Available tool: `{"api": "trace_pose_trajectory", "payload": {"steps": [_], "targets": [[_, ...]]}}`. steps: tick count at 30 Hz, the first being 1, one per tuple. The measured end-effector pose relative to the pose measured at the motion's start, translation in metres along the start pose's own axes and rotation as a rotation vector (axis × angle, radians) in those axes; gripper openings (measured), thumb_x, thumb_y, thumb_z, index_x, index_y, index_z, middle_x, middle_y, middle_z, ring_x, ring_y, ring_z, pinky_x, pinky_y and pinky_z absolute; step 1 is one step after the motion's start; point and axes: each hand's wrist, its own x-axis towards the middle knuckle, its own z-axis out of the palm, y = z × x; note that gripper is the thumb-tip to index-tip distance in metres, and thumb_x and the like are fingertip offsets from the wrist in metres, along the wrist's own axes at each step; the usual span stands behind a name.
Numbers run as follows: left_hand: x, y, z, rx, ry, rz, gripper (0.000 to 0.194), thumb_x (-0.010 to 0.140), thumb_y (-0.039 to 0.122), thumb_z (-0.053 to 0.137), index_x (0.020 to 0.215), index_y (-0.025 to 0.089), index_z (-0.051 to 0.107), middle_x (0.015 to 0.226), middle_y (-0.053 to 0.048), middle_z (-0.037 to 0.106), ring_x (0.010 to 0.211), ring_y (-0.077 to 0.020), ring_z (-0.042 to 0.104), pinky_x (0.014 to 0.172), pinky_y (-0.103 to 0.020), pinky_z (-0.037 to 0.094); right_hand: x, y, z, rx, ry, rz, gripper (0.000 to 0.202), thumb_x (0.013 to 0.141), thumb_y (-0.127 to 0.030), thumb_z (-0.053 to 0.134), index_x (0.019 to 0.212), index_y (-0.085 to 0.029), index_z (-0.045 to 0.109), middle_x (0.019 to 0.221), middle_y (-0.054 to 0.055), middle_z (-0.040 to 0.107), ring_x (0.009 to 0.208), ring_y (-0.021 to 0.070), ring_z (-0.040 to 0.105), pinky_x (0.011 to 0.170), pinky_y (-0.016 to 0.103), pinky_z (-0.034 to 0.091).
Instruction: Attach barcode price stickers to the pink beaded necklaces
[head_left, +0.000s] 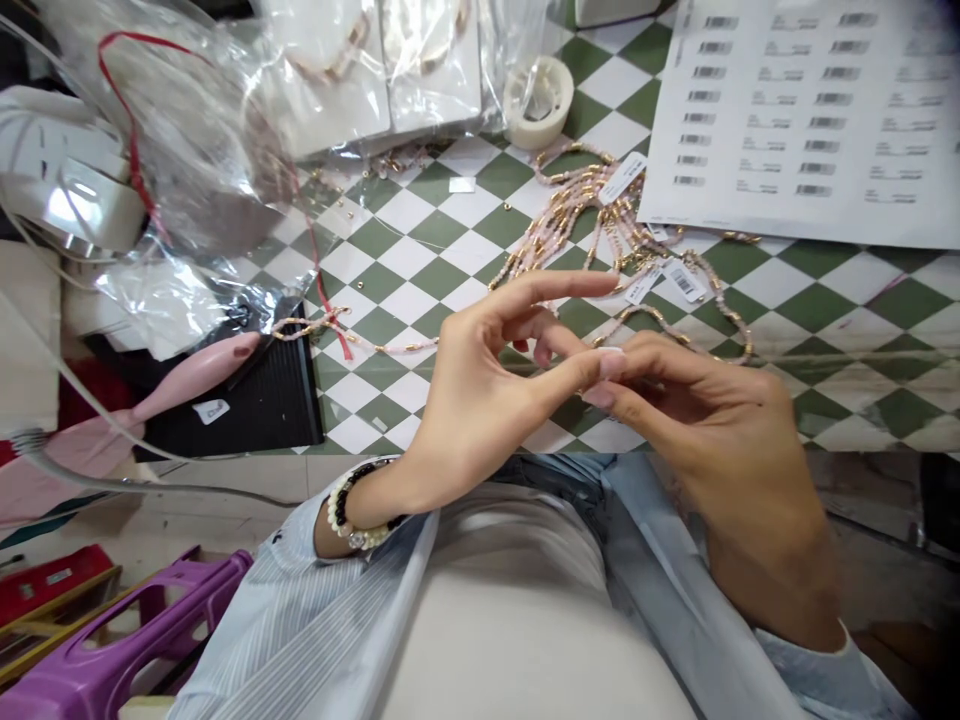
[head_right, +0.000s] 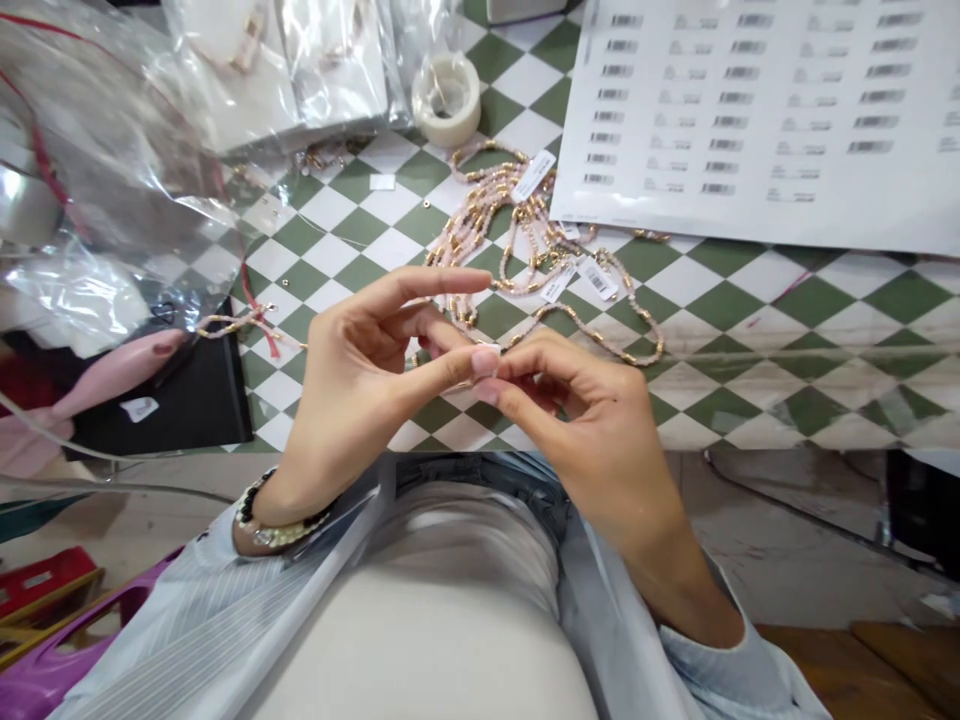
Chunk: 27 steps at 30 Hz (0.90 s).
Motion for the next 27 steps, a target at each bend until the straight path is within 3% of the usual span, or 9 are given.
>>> {"api": "trace_pose_trajectory", "payload": {"steps": [5, 9, 12, 15, 17, 20, 21, 23, 27], "targets": [[0.004, -0.003, 0.002, -0.055, 0.009, 0.002, 0.035, 0.084, 0.032, 0.082, 0.114, 0.018, 0.072, 0.070, 0.001, 0.073, 0.069, -0.0148, 0.069, 0.071, -0.028, 0.057, 0.000, 0.000, 0.002, 0.094, 0.032, 0.033, 0.009, 0.081, -0.019, 0.080, 0.079, -0.026, 0.074, 0.079, -0.006, 0.065, 0.079, 0.0081, 0.059, 0.074, 0.019, 0.048], [-0.001, -0.009, -0.002, -0.100, -0.048, 0.036, 0.028, 0.097, 0.037, 0.068, 0.117, 0.019, 0.071, 0.091, -0.003, 0.077, 0.089, -0.0157, 0.072, 0.082, -0.025, 0.057, 0.002, -0.001, 0.001, 0.188, 0.055, 0.083, 0.013, 0.082, -0.025, 0.080, 0.073, -0.023, 0.071, 0.071, -0.006, 0.061, 0.071, 0.0066, 0.058, 0.070, 0.017, 0.049], [-0.008, -0.017, -0.004, -0.075, -0.212, -0.048, 0.022, 0.089, 0.038, 0.076, 0.096, 0.017, 0.076, 0.088, -0.003, 0.076, 0.083, -0.0153, 0.071, 0.078, -0.023, 0.056, 0.004, 0.001, -0.001, 0.200, 0.076, 0.079, 0.013, 0.082, -0.026, 0.080, 0.073, -0.022, 0.071, 0.070, -0.005, 0.061, 0.065, 0.0060, 0.056, 0.064, 0.016, 0.049], [-0.012, -0.021, -0.003, -0.168, -0.214, -0.110, 0.023, 0.087, 0.038, 0.079, 0.083, 0.016, 0.076, 0.079, -0.003, 0.073, 0.074, -0.0131, 0.067, 0.070, -0.021, 0.054, 0.004, 0.001, 0.000, 0.223, 0.108, 0.040, 0.019, 0.079, -0.026, 0.082, 0.068, -0.022, 0.068, 0.072, -0.005, 0.062, 0.068, 0.0065, 0.058, 0.065, 0.016, 0.051], [-0.012, -0.021, -0.003, -0.236, -0.208, -0.139, 0.023, 0.089, 0.038, 0.076, 0.085, 0.016, 0.078, 0.077, -0.002, 0.071, 0.067, -0.0106, 0.063, 0.064, -0.020, 0.052, 0.003, -0.001, 0.001, 0.233, 0.106, 0.025, 0.012, 0.079, -0.028, 0.083, 0.079, -0.024, 0.072, 0.087, -0.003, 0.069, 0.079, 0.0084, 0.065, 0.074, 0.018, 0.055], [-0.010, -0.019, -0.005, -0.244, -0.200, -0.162, 0.023, 0.090, 0.040, 0.075, 0.091, 0.018, 0.080, 0.072, 0.000, 0.067, 0.059, -0.0086, 0.055, 0.054, -0.020, 0.045, 0.001, -0.004, 0.004, 0.255, -0.017, 0.090, 0.043, 0.074, -0.025, 0.087, 0.113, -0.028, 0.070, 0.106, 0.000, 0.074, 0.092, 0.0123, 0.071, 0.082, 0.023, 0.060], [-0.010, -0.019, -0.006, -0.235, -0.188, -0.160, 0.023, 0.090, 0.040, 0.074, 0.092, 0.019, 0.080, 0.072, 0.000, 0.066, 0.060, -0.0088, 0.055, 0.054, -0.020, 0.044, 0.000, -0.005, 0.004, 0.269, -0.066, 0.120, 0.051, 0.072, -0.024, 0.089, 0.118, -0.028, 0.067, 0.102, 0.000, 0.075, 0.089, 0.0128, 0.073, 0.079, 0.024, 0.061], [-0.010, -0.017, -0.008, -0.234, -0.171, -0.152, 0.022, 0.090, 0.040, 0.074, 0.092, 0.019, 0.080, 0.073, 0.000, 0.066, 0.063, -0.0092, 0.056, 0.056, -0.020, 0.043, -0.001, -0.005, 0.005, 0.274, -0.129, 0.166, 0.043, 0.073, -0.023, 0.088, 0.110, -0.025, 0.067, 0.090, -0.001, 0.075, 0.071, 0.0115, 0.071, 0.066, 0.022, 0.060], [-0.011, -0.014, -0.012, -0.232, -0.222, -0.195, 0.024, 0.087, 0.041, 0.077, 0.091, 0.018, 0.078, 0.076, 0.000, 0.064, 0.056, -0.0074, 0.045, 0.048, -0.022, 0.033, -0.006, -0.005, 0.001, 0.156, -0.040, 0.145, 0.015, 0.081, -0.029, 0.081, 0.082, -0.019, 0.070, 0.067, -0.002, 0.067, 0.043, 0.0052, 0.052, 0.043, 0.018, 0.044]]}}
